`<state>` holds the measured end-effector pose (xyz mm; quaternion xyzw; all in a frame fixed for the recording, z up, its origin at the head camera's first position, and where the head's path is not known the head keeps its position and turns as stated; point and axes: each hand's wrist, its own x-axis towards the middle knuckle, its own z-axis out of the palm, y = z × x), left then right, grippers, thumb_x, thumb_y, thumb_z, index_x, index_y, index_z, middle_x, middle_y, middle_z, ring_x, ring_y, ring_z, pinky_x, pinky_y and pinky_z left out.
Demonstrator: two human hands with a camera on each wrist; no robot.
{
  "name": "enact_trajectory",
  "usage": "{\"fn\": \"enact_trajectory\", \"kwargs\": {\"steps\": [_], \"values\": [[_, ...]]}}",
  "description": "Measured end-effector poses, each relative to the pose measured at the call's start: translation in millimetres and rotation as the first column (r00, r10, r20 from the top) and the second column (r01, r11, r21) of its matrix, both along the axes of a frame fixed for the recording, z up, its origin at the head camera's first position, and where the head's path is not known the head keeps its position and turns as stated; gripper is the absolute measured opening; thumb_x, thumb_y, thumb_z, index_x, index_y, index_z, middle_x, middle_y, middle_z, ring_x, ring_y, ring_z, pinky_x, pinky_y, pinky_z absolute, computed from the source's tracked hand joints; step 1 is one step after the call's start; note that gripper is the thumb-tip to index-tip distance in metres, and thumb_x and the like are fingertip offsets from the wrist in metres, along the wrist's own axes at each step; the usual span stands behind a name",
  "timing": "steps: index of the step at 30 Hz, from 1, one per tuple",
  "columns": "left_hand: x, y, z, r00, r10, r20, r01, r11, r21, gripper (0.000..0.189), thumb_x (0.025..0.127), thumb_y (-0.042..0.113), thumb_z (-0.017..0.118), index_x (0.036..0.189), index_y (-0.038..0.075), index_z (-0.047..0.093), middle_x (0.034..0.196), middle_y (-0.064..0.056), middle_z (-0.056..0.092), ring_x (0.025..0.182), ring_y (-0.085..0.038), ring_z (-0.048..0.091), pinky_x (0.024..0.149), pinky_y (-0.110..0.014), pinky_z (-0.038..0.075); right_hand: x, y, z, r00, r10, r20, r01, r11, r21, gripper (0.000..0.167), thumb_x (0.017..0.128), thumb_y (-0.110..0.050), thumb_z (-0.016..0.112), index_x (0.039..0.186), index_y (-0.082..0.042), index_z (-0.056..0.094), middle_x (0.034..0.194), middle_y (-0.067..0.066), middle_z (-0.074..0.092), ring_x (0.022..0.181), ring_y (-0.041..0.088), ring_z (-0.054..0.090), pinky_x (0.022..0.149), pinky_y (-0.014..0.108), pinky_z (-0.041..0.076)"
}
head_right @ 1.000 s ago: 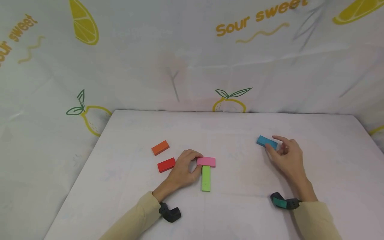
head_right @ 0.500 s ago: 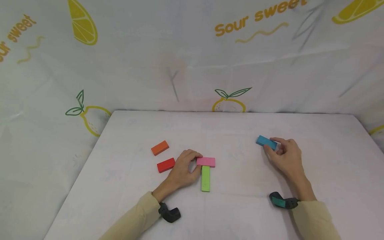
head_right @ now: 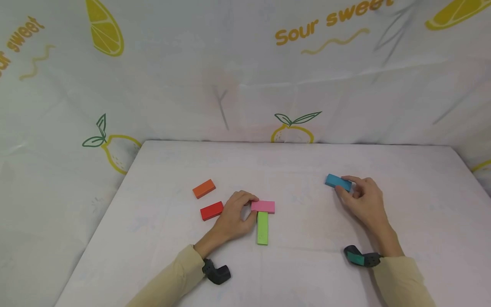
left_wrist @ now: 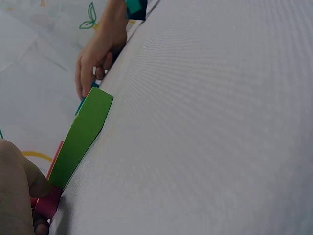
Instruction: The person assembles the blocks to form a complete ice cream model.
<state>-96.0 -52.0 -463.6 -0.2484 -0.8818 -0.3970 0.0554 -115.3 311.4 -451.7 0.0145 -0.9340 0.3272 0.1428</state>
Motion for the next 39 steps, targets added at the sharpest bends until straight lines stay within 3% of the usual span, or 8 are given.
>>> {"fn": "enact_trajectory", "kwargs": {"steps": [10,21,33,39], "values": [[0.3,0.5,0.0,1.0,-0.001,-0.011,0.001,1.0,0.01,0.026,0.091,0.012,0.062,0.116,0.008,0.069,0.118,-0.004,0.068,0.107,-0.018,0.059,0.096,-0.031,0.052,-0.3,-2,5.0,0.996,0.07,0.046,-0.072,0.997,0.035,0.04,0.095,-0.023,0.07,0.126,0.002,0.067,0.084,0.011,0.045,0.07,0.008,0.035,0.06,0.028,0.029],[-1.3,0.2,-0.9,1.0,-0.002,0.002,0.002,1.0,-0.005,0.026,0.091,0.012,0.062,0.116,0.009,0.069,0.118,-0.002,0.067,0.106,-0.016,0.059,0.095,-0.029,0.051,0.5,-8,7.6,0.993,0.079,0.091,-0.084,0.995,0.051,0.042,0.095,-0.03,0.07,0.127,-0.003,0.068,0.09,0.013,0.048,0.07,0.007,0.038,0.057,0.026,0.032],[-1.5,1.0,-1.4,0.999,-0.003,-0.044,0.004,1.0,0.011,0.025,0.09,0.012,0.062,0.114,0.008,0.069,0.115,-0.003,0.068,0.103,-0.017,0.059,0.092,-0.029,0.052,2.6,-24,11.4,0.988,0.132,0.079,-0.134,0.991,0.023,0.036,0.092,-0.025,0.074,0.122,-0.004,0.071,0.089,0.011,0.05,0.067,0.007,0.038,0.056,0.025,0.032],[-0.4,1.0,0.0,1.0,-0.003,-0.025,0.004,1.0,0.01,0.026,0.09,0.011,0.061,0.115,0.008,0.069,0.116,-0.004,0.068,0.104,-0.018,0.059,0.094,-0.03,0.052,4.3,-32,9.5,0.985,0.156,0.072,-0.157,0.987,0.011,0.035,0.091,-0.024,0.076,0.12,-0.006,0.072,0.087,0.009,0.05,0.066,0.006,0.037,0.055,0.025,0.032]]}}
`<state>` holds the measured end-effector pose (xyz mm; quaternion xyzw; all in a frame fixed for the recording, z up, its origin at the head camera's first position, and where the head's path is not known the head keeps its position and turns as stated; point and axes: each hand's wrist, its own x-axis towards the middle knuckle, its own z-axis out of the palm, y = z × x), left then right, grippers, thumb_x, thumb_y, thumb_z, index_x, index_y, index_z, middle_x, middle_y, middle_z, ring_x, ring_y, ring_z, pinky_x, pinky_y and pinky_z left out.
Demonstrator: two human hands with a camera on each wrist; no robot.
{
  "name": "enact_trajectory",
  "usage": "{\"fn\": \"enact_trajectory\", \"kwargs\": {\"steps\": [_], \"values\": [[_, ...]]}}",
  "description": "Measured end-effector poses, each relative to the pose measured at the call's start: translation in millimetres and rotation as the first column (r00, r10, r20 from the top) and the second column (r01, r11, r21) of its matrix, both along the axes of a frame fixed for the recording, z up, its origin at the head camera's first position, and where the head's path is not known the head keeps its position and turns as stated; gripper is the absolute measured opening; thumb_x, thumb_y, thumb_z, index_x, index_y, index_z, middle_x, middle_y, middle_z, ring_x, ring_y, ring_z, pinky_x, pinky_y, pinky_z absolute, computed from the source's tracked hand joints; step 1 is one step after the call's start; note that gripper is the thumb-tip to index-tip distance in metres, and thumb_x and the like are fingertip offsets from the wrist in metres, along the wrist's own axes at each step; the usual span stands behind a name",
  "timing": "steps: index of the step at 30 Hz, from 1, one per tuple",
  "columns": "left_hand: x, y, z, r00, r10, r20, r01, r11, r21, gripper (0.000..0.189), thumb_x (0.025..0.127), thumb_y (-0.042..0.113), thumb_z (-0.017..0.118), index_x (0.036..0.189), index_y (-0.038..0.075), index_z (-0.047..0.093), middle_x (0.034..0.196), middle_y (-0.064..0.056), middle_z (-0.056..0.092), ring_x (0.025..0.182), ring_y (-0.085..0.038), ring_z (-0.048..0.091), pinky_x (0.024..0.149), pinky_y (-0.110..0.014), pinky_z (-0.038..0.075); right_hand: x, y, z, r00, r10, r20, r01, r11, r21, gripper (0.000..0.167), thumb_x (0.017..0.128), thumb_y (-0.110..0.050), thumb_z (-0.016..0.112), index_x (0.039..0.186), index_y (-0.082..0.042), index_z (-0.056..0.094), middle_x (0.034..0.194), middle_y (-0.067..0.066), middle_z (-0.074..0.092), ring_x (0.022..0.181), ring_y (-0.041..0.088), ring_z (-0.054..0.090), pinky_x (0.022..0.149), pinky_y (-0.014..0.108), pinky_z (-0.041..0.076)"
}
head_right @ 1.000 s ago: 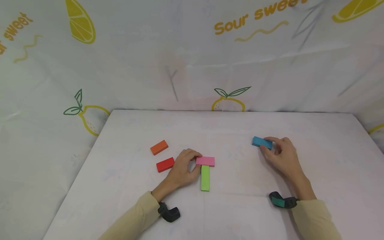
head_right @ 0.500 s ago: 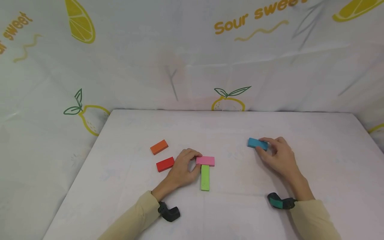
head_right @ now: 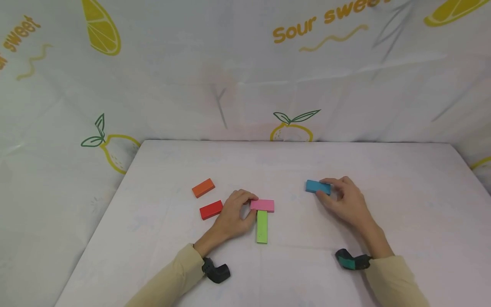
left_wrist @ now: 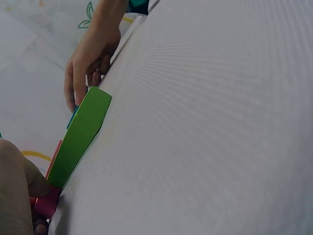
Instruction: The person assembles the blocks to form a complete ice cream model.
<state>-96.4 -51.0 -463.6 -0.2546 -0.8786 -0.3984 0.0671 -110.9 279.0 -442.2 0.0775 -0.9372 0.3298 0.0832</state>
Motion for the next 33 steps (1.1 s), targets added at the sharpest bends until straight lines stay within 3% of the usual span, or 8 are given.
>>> {"fn": "enact_trajectory", "kwargs": {"steps": [7,33], "values": [[-0.3,-0.8,-1.4,1.0,0.001,0.005,-0.001,1.0,-0.005,0.026,0.09,0.012,0.062,0.115,0.008,0.069,0.117,-0.003,0.068,0.104,-0.016,0.059,0.094,-0.03,0.051,0.6,-15,0.2,0.999,0.049,-0.007,-0.049,0.998,-0.024,0.032,0.089,-0.021,0.078,0.117,-0.007,0.074,0.083,0.007,0.048,0.064,0.006,0.037,0.054,0.025,0.032],[-0.3,-0.6,0.6,1.0,-0.003,0.022,0.003,1.0,-0.008,0.027,0.091,0.013,0.062,0.116,0.008,0.069,0.118,-0.004,0.068,0.106,-0.017,0.059,0.095,-0.031,0.052,0.1,-60,1.9,0.988,0.151,0.02,-0.151,0.988,0.035,0.031,0.089,-0.024,0.078,0.116,-0.011,0.074,0.079,0.001,0.047,0.07,0.01,0.04,0.058,0.022,0.033]]}}
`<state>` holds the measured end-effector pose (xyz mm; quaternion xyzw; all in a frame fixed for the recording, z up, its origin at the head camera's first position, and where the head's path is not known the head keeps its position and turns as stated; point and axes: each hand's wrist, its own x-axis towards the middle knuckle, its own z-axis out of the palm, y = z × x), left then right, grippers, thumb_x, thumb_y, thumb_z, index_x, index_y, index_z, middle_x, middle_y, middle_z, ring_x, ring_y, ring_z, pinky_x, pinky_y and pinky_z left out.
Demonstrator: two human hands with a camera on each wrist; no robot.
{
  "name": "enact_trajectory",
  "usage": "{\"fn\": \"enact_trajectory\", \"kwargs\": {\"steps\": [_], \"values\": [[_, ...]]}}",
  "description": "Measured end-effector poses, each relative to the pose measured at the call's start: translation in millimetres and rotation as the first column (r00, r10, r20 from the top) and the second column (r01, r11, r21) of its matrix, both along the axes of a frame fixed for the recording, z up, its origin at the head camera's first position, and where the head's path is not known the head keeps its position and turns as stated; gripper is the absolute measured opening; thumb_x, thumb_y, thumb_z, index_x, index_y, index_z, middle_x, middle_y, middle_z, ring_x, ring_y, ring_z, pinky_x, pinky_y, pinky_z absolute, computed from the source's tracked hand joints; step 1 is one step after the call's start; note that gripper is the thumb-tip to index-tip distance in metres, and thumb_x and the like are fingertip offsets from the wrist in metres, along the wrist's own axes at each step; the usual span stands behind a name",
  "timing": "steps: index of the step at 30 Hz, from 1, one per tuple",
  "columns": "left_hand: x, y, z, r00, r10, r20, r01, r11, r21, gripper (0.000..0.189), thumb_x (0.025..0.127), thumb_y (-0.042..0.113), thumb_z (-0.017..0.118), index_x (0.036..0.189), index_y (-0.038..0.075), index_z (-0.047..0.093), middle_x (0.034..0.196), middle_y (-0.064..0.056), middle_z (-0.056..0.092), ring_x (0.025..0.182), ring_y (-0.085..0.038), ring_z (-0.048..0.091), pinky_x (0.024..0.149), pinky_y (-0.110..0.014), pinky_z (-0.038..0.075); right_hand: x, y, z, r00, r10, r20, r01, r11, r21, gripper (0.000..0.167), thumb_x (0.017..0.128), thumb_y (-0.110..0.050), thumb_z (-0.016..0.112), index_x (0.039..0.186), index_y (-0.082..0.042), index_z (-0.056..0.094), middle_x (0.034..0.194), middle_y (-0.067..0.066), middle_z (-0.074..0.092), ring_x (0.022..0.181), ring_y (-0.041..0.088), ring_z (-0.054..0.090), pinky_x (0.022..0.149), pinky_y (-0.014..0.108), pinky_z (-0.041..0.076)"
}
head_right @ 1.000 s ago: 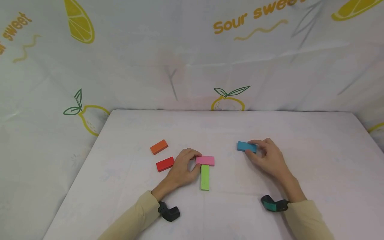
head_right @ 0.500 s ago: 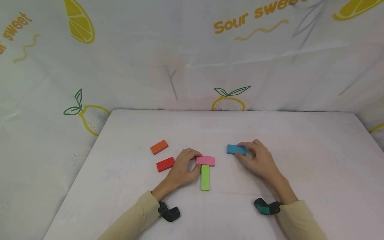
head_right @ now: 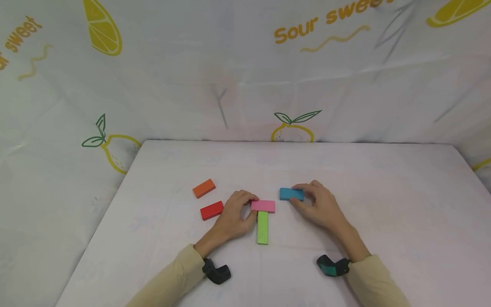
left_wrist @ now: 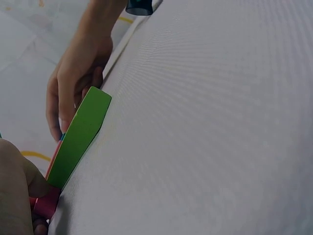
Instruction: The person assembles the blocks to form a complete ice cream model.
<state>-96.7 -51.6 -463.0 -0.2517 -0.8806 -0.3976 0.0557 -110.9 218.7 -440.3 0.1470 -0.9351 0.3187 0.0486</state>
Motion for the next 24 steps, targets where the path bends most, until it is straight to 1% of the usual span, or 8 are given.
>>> {"fn": "enact_trajectory", "kwargs": {"steps": [5,12,24], "values": [[0.3,0.2,0.2,1.0,-0.002,0.021,0.002,1.0,-0.006,0.028,0.091,0.014,0.062,0.118,0.008,0.068,0.12,-0.004,0.067,0.108,-0.017,0.059,0.097,-0.031,0.052,0.1,-5,-0.9,1.0,0.006,0.02,-0.006,1.0,0.01,0.031,0.089,-0.025,0.077,0.117,-0.011,0.074,0.08,0.001,0.048,0.071,0.012,0.041,0.059,0.022,0.034],[0.1,0.2,-1.1,1.0,0.004,0.023,-0.004,1.0,-0.015,0.028,0.092,0.015,0.062,0.118,0.009,0.068,0.119,-0.003,0.067,0.107,-0.016,0.059,0.096,-0.03,0.052,0.0,-9,-1.5,0.999,0.014,0.039,-0.015,1.0,0.019,0.033,0.089,-0.026,0.077,0.119,-0.012,0.073,0.081,0.002,0.05,0.073,0.013,0.044,0.059,0.022,0.035],[0.0,0.2,0.2,1.0,0.001,0.012,-0.001,1.0,0.001,0.027,0.09,0.013,0.062,0.116,0.007,0.069,0.117,-0.004,0.068,0.105,-0.017,0.059,0.094,-0.031,0.052,0.2,-15,-0.5,0.999,0.036,0.003,-0.036,0.999,0.01,0.031,0.088,-0.025,0.079,0.117,-0.013,0.074,0.079,0.001,0.049,0.07,0.01,0.042,0.058,0.021,0.034]]}}
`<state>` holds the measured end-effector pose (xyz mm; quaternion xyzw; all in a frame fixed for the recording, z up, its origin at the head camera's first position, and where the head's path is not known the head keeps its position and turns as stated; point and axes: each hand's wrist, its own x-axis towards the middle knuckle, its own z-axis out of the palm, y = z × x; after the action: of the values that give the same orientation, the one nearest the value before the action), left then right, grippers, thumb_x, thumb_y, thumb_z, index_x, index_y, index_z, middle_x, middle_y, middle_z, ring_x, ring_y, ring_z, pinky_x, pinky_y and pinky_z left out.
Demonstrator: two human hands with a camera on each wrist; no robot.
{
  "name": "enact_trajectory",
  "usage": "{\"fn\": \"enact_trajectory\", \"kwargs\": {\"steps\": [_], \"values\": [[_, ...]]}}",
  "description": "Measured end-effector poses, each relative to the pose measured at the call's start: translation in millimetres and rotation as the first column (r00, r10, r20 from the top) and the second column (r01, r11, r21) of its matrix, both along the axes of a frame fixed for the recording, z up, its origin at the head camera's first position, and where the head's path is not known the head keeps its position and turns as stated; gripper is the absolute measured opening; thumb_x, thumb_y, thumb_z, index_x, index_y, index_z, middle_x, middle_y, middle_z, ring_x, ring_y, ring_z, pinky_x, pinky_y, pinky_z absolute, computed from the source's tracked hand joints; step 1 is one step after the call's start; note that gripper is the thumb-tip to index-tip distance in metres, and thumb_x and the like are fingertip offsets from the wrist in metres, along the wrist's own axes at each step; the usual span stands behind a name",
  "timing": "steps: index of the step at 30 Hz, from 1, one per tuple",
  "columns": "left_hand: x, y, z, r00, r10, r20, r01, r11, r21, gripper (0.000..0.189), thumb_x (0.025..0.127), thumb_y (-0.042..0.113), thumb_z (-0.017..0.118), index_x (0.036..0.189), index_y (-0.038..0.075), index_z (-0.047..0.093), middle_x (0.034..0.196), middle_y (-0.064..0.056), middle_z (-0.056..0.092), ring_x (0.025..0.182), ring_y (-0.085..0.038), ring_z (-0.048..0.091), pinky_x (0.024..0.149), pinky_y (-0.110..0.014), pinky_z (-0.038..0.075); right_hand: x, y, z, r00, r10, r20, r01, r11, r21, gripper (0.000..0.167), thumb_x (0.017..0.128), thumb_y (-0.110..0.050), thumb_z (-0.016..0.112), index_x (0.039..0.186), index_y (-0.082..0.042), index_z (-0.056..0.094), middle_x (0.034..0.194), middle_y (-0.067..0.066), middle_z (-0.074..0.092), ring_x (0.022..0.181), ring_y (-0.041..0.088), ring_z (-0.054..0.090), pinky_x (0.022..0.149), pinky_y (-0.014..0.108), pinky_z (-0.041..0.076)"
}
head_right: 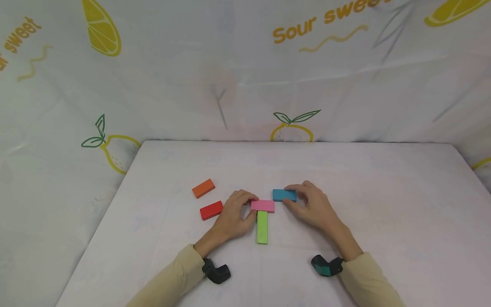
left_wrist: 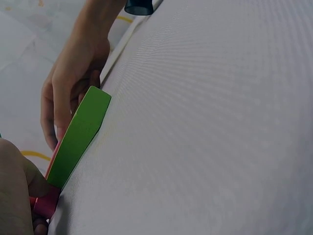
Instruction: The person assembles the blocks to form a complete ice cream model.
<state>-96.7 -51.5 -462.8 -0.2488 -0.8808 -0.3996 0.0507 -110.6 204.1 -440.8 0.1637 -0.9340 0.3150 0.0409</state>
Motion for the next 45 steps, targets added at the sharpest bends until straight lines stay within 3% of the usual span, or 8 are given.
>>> {"fn": "enact_trajectory", "kwargs": {"steps": [31,38,45], "values": [[0.2,-0.3,0.0,1.0,0.001,0.007,-0.001,1.0,-0.018,0.028,0.091,0.016,0.063,0.118,0.008,0.068,0.118,-0.004,0.067,0.105,-0.017,0.058,0.094,-0.032,0.052,0.6,-15,-0.4,0.999,0.041,0.01,-0.041,0.999,-0.003,0.035,0.088,-0.027,0.078,0.121,-0.015,0.074,0.082,-0.001,0.051,0.074,0.011,0.044,0.059,0.021,0.036],[0.7,0.7,0.7,1.0,0.011,0.007,-0.011,1.0,-0.018,0.028,0.091,0.015,0.063,0.118,0.009,0.068,0.118,-0.004,0.067,0.106,-0.016,0.058,0.095,-0.031,0.052,-3.0,-4,-4.7,0.996,0.072,-0.053,-0.077,0.993,-0.089,0.04,0.086,-0.018,0.08,0.124,-0.01,0.072,0.08,0.0,0.051,0.066,0.007,0.042,0.056,0.02,0.036],[1.3,0.7,0.4,1.0,0.011,0.015,-0.01,1.0,-0.015,0.028,0.091,0.014,0.063,0.118,0.009,0.068,0.119,-0.004,0.067,0.106,-0.016,0.058,0.095,-0.031,0.052,-2.5,5,-3.9,0.996,0.079,-0.032,-0.082,0.986,-0.148,0.026,0.087,-0.012,0.079,0.113,-0.009,0.075,0.079,-0.001,0.05,0.068,0.005,0.043,0.06,0.019,0.036]]}}
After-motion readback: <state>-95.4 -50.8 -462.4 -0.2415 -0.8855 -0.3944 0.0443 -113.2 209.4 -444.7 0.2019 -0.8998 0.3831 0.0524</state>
